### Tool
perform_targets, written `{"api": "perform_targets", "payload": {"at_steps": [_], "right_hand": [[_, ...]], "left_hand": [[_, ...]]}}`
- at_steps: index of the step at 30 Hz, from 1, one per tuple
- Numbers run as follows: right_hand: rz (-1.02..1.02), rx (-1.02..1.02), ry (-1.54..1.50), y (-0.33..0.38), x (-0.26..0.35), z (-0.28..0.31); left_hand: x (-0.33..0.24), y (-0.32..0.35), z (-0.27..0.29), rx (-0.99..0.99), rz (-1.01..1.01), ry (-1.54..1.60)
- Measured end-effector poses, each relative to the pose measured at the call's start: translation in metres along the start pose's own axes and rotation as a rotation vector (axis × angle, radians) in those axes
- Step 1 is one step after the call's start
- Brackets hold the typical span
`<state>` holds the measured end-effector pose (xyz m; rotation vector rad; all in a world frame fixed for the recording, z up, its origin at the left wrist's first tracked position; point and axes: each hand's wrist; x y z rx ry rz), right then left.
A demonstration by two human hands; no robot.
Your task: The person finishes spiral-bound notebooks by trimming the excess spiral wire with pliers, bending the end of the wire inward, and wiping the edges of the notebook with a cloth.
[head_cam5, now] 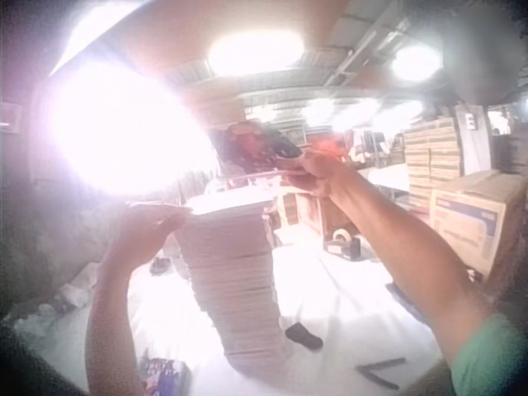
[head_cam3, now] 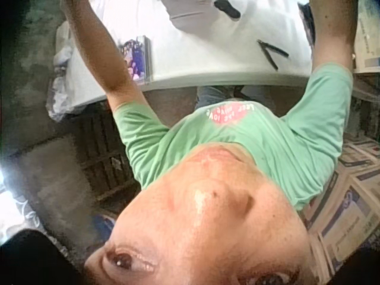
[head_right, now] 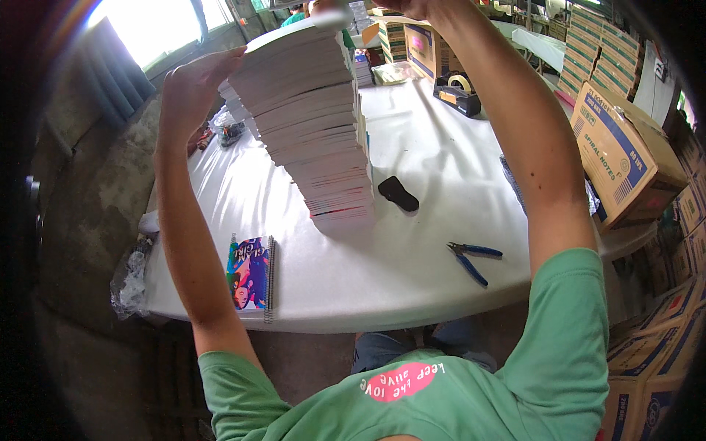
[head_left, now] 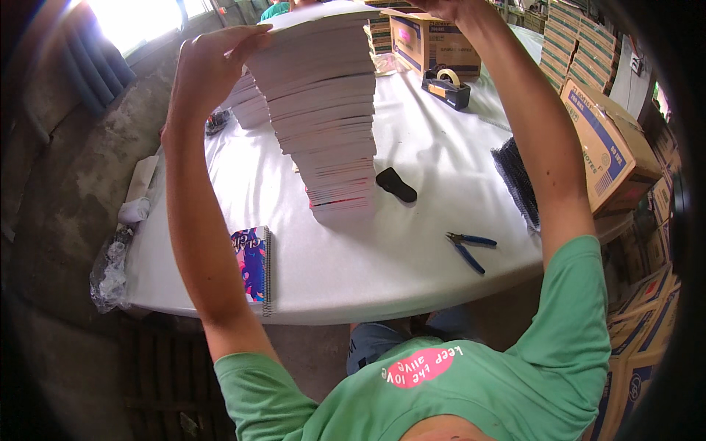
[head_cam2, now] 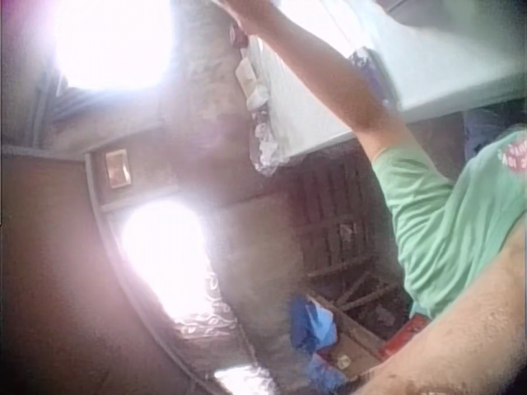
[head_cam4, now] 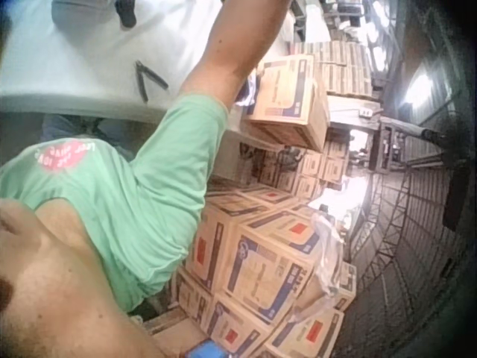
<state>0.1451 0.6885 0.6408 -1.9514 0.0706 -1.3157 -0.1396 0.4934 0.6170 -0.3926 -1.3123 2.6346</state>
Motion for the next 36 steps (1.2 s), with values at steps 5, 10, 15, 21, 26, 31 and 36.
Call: {"api": "perform_targets", "payload": {"at_steps": [5,10,15,21,26,31,36], "right_hand": [[0.358,0.197,0.328,0.021,-0.001,0.0],[0.013,-0.155,-0.086,0.049,0.035,-0.027],[0.026,0.042,-0.233,0.058,0.019,-0.02],[0.005,0.052,-0.196,0.075,0.016,-0.018],[0.039,0.006,-0.275,0.09,0.027,-0.032],[0.032,0.014,-0.298,0.084,0.02,-0.008],[0.069,0.072,-0.347,0.086,0.021,-0.007]], "left_hand": [[0.029,-0.034,0.015,-0.226,-0.437,-0.691],[0.005,-0.038,0.025,-0.269,-0.396,-0.401],[0.024,-0.022,0.014,-0.104,-0.256,-0.412],[0.012,0.004,0.0,-0.217,-0.304,-0.464],[0.009,0.0,-0.005,-0.175,-0.237,-0.555],[0.012,-0.018,-0.002,-0.226,-0.398,-0.58],[0.009,-0.023,-0.001,-0.185,-0.45,-0.583]]}}
Point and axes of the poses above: each hand's wrist, its own y-axis away from the middle knuckle, its own z-axis out of the back of the hand, x = y × z, and after that the axes turned 12 degrees about z, right-handed
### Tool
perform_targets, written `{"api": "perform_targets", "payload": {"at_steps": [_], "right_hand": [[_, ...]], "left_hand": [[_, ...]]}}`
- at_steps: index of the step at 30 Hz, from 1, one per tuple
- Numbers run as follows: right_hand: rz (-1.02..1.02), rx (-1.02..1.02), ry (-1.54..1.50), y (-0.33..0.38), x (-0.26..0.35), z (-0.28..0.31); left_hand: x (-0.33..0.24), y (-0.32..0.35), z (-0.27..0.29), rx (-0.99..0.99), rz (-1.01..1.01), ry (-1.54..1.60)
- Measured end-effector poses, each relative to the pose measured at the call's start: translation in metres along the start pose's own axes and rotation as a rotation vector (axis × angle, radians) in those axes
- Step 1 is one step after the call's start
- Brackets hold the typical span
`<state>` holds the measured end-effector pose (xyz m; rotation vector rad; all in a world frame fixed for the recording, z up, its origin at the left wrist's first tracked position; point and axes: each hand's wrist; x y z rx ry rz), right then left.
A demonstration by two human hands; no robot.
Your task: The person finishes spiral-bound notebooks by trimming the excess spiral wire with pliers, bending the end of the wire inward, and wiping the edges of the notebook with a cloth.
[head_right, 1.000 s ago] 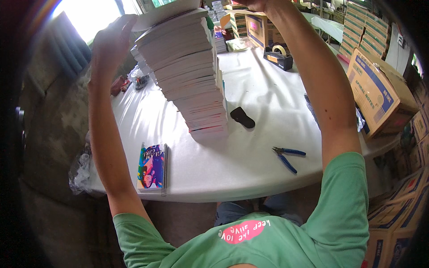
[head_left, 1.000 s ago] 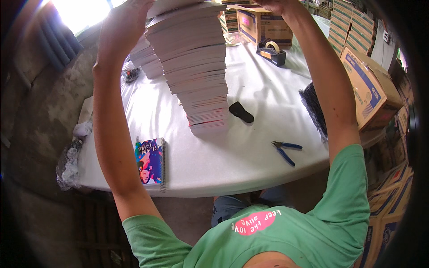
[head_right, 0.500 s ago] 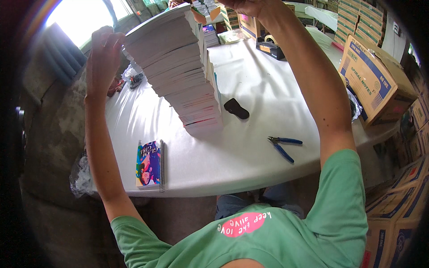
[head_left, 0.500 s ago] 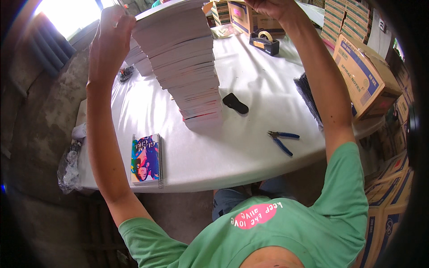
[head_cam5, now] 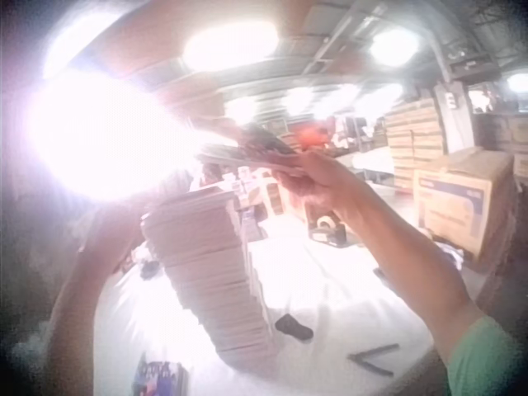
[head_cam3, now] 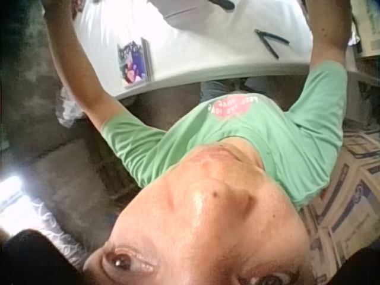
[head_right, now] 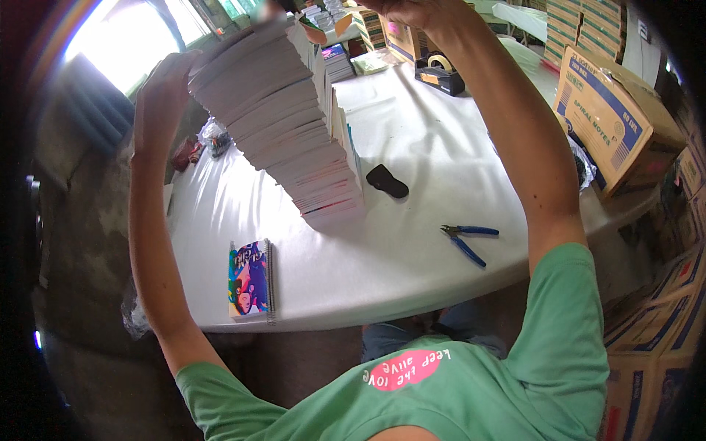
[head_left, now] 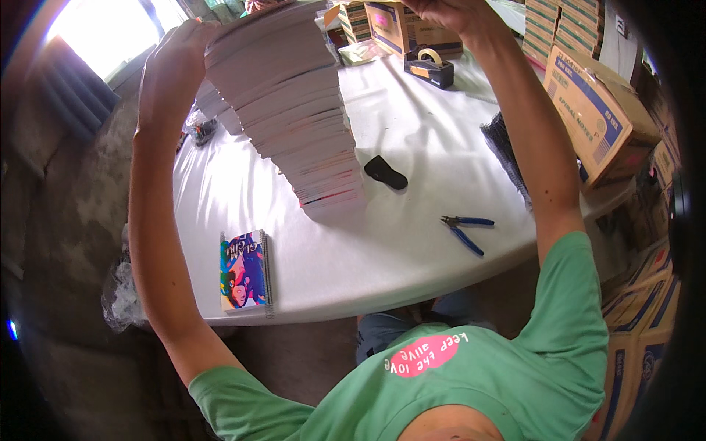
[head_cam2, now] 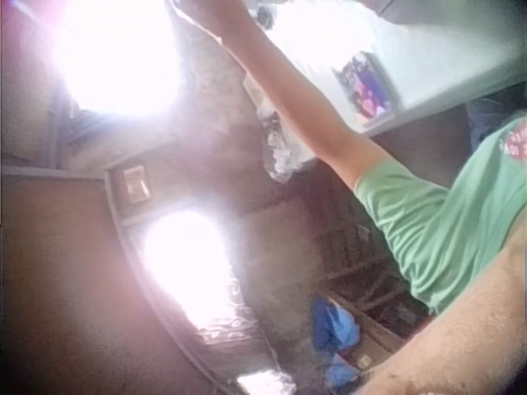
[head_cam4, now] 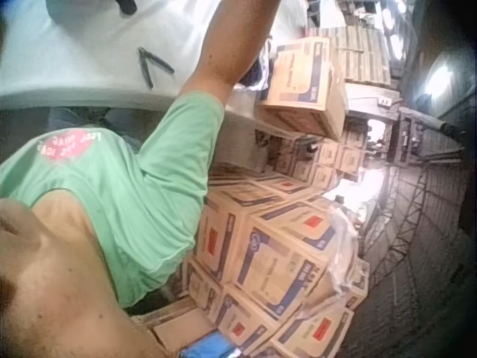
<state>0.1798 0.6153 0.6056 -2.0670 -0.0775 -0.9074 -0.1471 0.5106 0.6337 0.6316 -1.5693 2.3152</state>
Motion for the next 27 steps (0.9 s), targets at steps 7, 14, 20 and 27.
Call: {"api": "perform_targets", "payload": {"at_steps": [7,14,20,27], "right_hand": [[0.477,0.383,1.102,0.012,-0.001,0.01],[0.15,0.283,1.318,0.015,0.005,-0.01],[-0.012,-0.037,0.219,0.04,-0.035,0.0],[-0.079,-0.374,-0.224,0.182,-0.072,-0.094]], "left_hand": [[-0.007,-0.003,0.002,0.032,0.182,0.337],[0.028,-0.015,0.003,-0.199,0.352,0.221],[-0.061,0.024,0.046,-0.741,0.072,0.036],[-0.156,0.126,0.075,-0.88,0.408,0.993]]}}
Point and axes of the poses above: each hand's wrist, its own y-axis away from the middle knuckle, its own z-axis out of the back of the hand, x = y × z, and after that the axes turned 12 degrees about z, right-handed
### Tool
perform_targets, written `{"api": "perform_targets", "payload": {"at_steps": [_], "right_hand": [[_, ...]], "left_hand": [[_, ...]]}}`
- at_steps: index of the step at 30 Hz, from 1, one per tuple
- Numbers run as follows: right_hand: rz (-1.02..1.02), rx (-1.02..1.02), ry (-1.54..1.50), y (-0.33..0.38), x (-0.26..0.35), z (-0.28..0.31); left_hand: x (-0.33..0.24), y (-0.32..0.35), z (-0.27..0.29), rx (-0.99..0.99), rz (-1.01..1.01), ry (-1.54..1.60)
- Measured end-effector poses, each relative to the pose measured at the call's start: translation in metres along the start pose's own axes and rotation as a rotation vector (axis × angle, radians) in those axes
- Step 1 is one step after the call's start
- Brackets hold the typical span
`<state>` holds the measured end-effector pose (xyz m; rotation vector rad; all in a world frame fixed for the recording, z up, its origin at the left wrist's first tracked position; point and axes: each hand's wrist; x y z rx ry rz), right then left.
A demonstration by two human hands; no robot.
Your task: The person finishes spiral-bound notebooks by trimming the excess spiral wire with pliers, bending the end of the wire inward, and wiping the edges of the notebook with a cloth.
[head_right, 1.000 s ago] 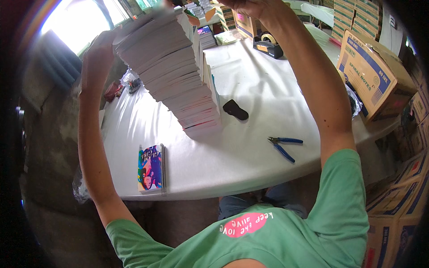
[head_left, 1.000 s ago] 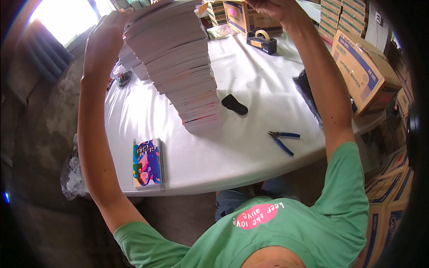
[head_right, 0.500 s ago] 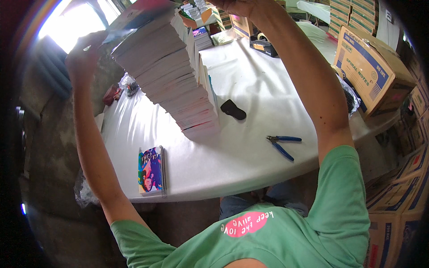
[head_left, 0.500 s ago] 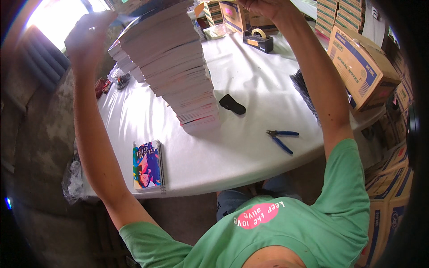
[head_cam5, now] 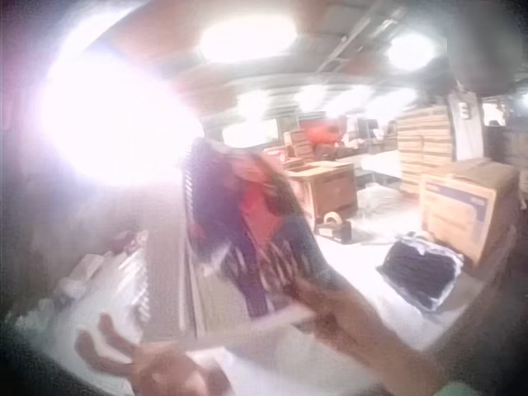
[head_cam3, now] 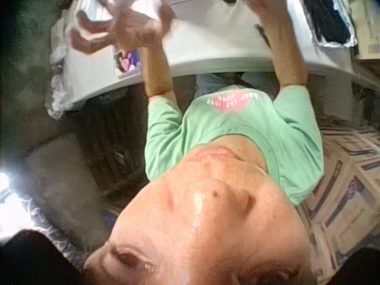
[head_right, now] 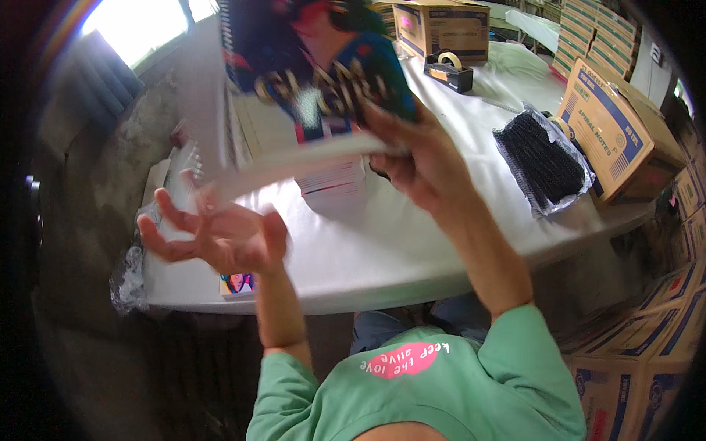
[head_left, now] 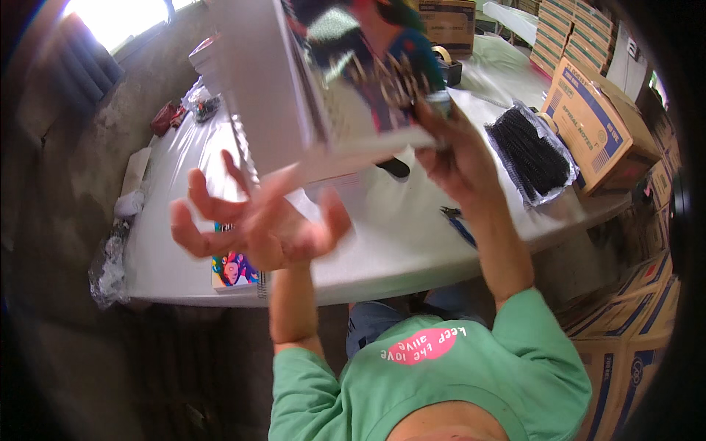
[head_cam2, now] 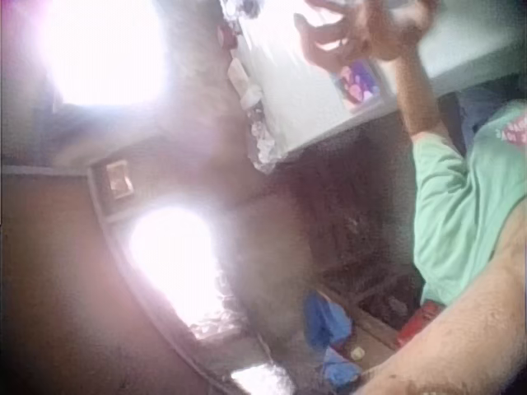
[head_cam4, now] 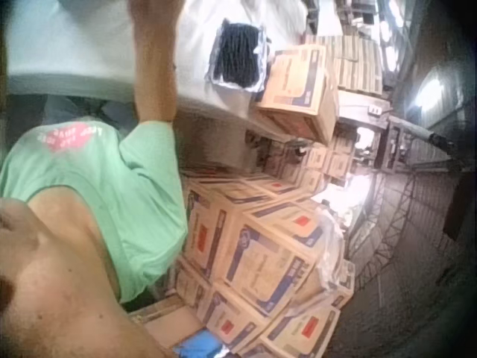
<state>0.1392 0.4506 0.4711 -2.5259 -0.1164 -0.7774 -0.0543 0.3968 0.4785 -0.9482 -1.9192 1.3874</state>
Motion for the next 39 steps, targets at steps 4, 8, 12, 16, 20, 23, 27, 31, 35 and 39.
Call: {"api": "perform_targets", "payload": {"at_steps": [4,8,12,16,20,23,27,31,35,39], "right_hand": [[0.304,-0.098,0.273,0.072,-0.06,0.019],[0.29,-0.164,0.64,0.121,-0.101,0.068],[0.322,-0.182,0.754,0.105,-0.043,0.119],[-0.004,0.077,0.835,0.089,-0.051,0.153],[-0.283,0.089,0.771,0.098,-0.075,0.148],[-0.349,0.145,0.82,0.11,-0.086,0.159],[-0.223,0.222,0.991,0.107,-0.084,0.168],[-0.32,0.148,0.971,0.107,-0.08,0.18],[-0.354,0.232,0.953,0.105,-0.077,0.18],[-0.173,0.457,1.222,0.062,-0.005,0.217]], "left_hand": [[-0.063,0.095,-0.007,-0.264,1.14,0.879],[-0.058,0.145,0.016,-0.221,1.652,0.547],[-0.034,0.156,0.067,0.226,1.489,0.224],[-0.001,0.179,0.095,0.526,1.574,0.159],[-0.008,0.194,0.095,0.447,1.612,0.105],[-0.025,0.213,0.097,0.526,1.619,0.031],[-0.04,0.217,0.09,0.533,1.644,-0.047],[-0.046,0.177,0.042,0.371,0.936,-0.64],[-0.074,0.17,-0.01,0.767,0.679,-0.82],[-0.058,0.172,-0.03,0.965,0.648,-0.66]]}}
Point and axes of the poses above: each hand's wrist, its own y-axis away from the middle knuckle, its own z-axis out of the back of the hand, x = y × z, and after that the axes turned 12 degrees about z, right-handed
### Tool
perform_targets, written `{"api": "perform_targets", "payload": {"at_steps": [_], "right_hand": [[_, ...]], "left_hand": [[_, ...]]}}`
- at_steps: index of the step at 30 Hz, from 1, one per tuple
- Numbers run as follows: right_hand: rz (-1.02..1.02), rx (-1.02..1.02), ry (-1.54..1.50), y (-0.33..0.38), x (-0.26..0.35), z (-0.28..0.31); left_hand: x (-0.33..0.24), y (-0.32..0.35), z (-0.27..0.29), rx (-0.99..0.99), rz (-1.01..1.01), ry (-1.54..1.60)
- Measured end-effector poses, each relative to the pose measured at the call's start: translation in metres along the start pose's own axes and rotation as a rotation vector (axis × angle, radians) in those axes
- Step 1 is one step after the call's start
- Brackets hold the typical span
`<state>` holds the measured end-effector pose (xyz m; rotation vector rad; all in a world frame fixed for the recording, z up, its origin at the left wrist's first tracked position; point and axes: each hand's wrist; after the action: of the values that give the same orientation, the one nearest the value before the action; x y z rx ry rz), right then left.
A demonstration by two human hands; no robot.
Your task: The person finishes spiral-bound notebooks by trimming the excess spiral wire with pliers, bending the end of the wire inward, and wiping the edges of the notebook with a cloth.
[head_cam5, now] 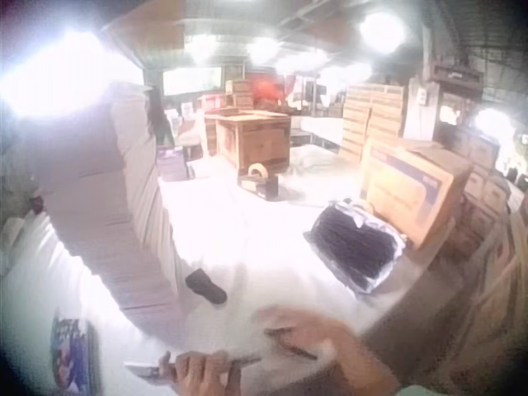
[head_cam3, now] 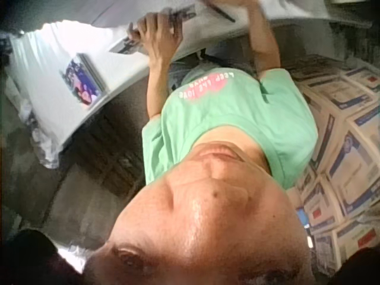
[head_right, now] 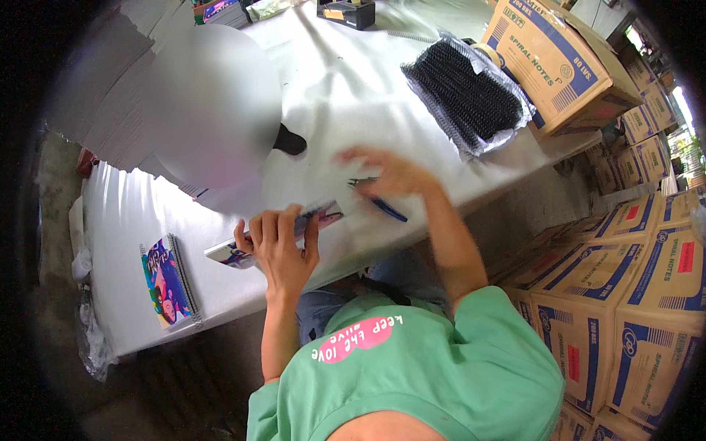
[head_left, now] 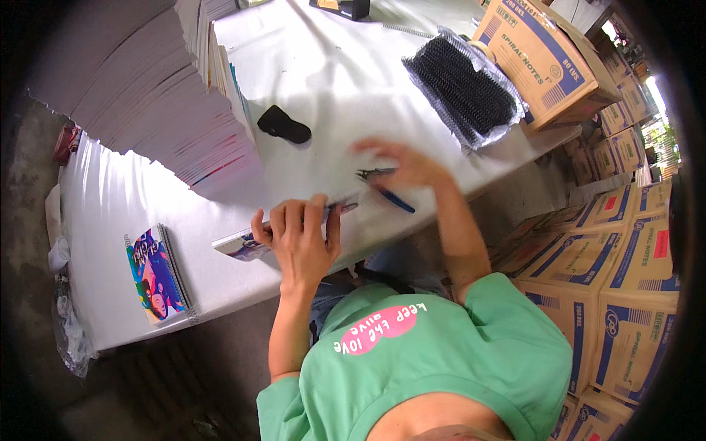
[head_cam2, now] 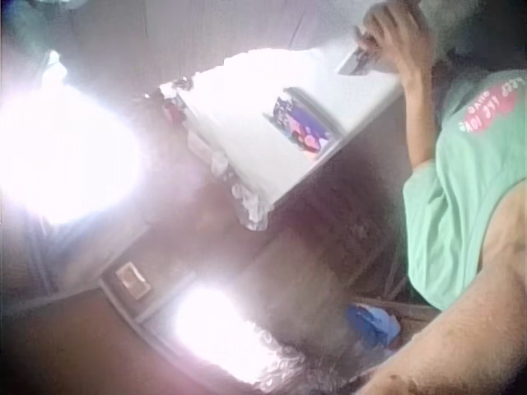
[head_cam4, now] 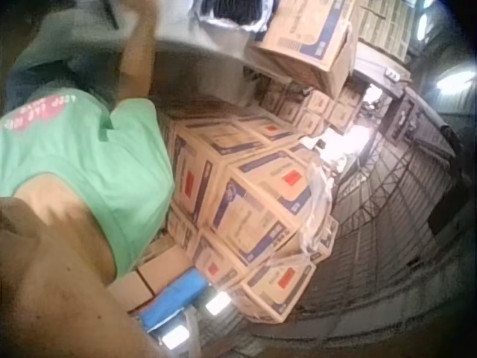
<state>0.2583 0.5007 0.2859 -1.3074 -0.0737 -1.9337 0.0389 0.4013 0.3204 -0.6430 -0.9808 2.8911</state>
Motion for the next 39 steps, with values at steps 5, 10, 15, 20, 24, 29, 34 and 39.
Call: {"api": "perform_targets", "payload": {"at_steps": [5,10,15,20,24,29,34,39], "right_hand": [[-0.578,-0.422,1.297,-0.025,-0.064,0.125],[-0.495,-0.412,1.221,-0.026,-0.088,0.171],[-0.367,-0.156,1.149,-0.049,-0.062,0.154],[-0.114,-0.104,1.087,-0.041,-0.071,0.132],[0.093,-0.151,0.887,-0.063,0.01,0.092],[0.098,0.036,0.348,-0.037,0.052,0.048],[0.333,-0.003,0.633,-0.026,0.046,0.018],[0.205,-0.552,0.523,-0.088,0.032,0.051]], "left_hand": [[0.001,-0.003,0.001,0.032,-0.092,0.071],[0.011,-0.01,-0.001,0.046,-0.114,0.152],[0.026,-0.013,-0.007,-0.019,-0.099,0.117],[0.018,0.004,-0.021,-0.054,0.013,0.036],[0.003,0.002,-0.037,-0.199,0.124,0.128],[0.007,0.004,-0.055,-0.289,0.138,0.087],[0.004,-0.003,-0.058,-0.339,0.125,0.077],[0.004,-0.002,-0.051,-0.328,0.115,0.019]]}}
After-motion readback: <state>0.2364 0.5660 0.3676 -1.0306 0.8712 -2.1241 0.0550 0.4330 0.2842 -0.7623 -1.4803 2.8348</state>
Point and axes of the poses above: each hand's wrist, its own y-axis away from the middle knuckle, its own z-axis out of the back of the hand, x = y × z, and after that the axes turned 12 degrees about z, right-handed
